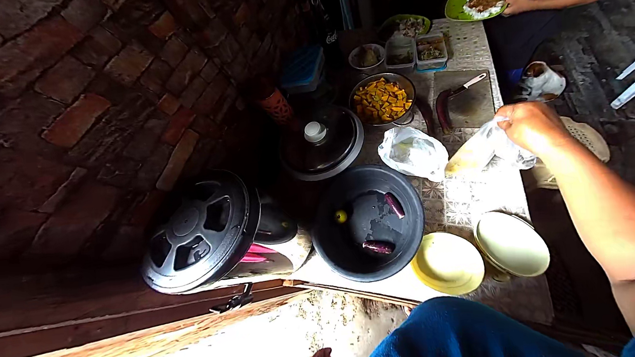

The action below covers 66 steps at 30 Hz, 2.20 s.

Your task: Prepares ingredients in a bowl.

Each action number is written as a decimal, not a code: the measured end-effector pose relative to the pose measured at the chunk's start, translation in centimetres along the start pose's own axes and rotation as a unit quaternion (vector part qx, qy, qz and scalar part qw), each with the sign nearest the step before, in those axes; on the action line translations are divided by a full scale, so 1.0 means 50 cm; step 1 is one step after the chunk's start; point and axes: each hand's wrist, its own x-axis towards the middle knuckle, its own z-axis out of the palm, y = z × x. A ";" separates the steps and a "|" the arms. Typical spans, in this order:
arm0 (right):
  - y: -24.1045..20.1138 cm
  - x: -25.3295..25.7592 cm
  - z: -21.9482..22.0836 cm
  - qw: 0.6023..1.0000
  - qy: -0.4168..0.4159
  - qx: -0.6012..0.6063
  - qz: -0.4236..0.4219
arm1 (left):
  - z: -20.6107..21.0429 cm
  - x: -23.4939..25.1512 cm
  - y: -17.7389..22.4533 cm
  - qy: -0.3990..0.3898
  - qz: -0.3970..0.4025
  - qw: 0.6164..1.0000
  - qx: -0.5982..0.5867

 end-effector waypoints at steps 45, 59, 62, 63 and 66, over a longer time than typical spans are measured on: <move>-0.273 -0.440 0.214 0.907 -0.057 0.380 -0.171 | 0.096 0.102 0.389 -0.061 0.205 0.904 -0.371; -0.177 -0.400 0.210 0.893 0.000 0.446 -0.055 | 0.171 0.125 0.443 -0.170 0.171 0.897 -0.370; -0.155 -0.422 0.218 0.884 0.006 0.464 -0.058 | 0.189 0.126 0.457 -0.176 0.150 0.893 -0.385; -0.151 -0.428 0.222 0.884 0.002 0.462 -0.072 | 0.196 0.128 0.458 -0.178 0.149 0.893 -0.386; -0.144 -0.431 0.232 0.895 -0.019 0.436 -0.098 | 0.215 0.134 0.461 -0.179 0.139 0.897 -0.380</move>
